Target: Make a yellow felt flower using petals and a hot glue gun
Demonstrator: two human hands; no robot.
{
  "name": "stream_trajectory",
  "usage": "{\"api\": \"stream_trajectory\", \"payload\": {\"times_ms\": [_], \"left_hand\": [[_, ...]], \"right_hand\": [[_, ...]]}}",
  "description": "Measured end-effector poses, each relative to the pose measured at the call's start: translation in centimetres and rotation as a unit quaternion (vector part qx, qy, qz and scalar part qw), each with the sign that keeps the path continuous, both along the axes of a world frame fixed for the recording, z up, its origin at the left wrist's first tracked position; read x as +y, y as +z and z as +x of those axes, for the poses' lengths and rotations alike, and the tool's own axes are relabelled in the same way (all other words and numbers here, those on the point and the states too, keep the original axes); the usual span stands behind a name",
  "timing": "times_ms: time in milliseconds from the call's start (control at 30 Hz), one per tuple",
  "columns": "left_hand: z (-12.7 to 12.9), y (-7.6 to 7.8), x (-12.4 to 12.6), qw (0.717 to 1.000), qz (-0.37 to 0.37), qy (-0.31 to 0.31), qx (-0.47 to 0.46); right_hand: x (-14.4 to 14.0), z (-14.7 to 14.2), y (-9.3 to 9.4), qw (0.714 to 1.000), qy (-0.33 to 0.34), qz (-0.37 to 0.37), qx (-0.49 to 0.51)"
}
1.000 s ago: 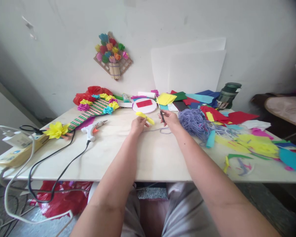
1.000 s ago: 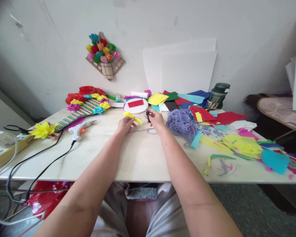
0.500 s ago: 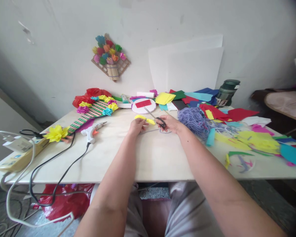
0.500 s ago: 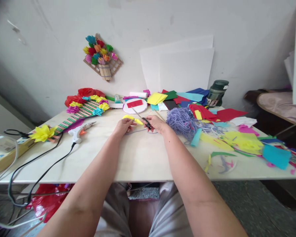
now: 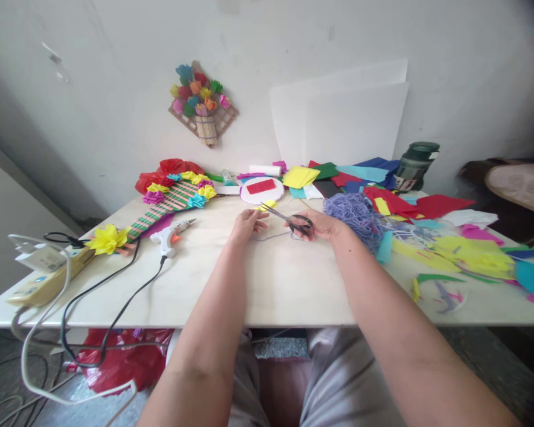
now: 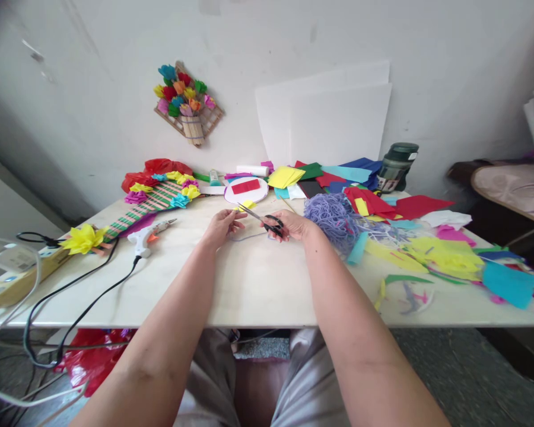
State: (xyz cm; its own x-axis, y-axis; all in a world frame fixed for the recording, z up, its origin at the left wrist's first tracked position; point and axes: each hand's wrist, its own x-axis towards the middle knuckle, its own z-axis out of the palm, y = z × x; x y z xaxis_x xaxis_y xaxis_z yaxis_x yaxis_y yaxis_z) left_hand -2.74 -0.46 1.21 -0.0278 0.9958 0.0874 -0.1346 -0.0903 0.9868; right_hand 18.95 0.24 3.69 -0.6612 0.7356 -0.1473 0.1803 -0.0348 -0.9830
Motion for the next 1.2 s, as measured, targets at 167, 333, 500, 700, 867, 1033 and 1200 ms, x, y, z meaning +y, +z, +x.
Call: {"api": "stream_trajectory", "payload": {"times_ms": [167, 333, 500, 700, 867, 1033, 1200], "left_hand": [[-0.2, 0.0, 0.2, 0.999, 0.015, -0.018, -0.022], [-0.3, 0.0, 0.2, 0.999, 0.018, -0.033, -0.03], [-0.4, -0.1, 0.0, 0.996, 0.032, -0.077, -0.026], [-0.4, -0.1, 0.1, 0.993, 0.035, -0.108, -0.02], [-0.5, 0.0, 0.0, 0.99, 0.039, -0.136, -0.025], [-0.5, 0.0, -0.1, 0.985, 0.037, -0.161, -0.049], [-0.6, 0.0, 0.0, 0.979, 0.035, -0.187, -0.067]], "right_hand": [[-0.2, 0.4, 0.2, 1.0, 0.02, -0.016, 0.003], [-0.2, 0.4, 0.0, 0.999, 0.029, -0.026, -0.006], [-0.1, 0.4, -0.3, 0.999, 0.039, -0.022, 0.002], [0.0, 0.4, -0.4, 0.999, 0.039, -0.022, 0.009], [0.2, 0.3, -0.7, 0.999, 0.047, -0.012, 0.016], [0.1, 0.0, -0.9, 0.998, 0.056, -0.002, 0.026], [0.1, -0.3, -1.0, 0.996, 0.065, -0.006, 0.056]]}}
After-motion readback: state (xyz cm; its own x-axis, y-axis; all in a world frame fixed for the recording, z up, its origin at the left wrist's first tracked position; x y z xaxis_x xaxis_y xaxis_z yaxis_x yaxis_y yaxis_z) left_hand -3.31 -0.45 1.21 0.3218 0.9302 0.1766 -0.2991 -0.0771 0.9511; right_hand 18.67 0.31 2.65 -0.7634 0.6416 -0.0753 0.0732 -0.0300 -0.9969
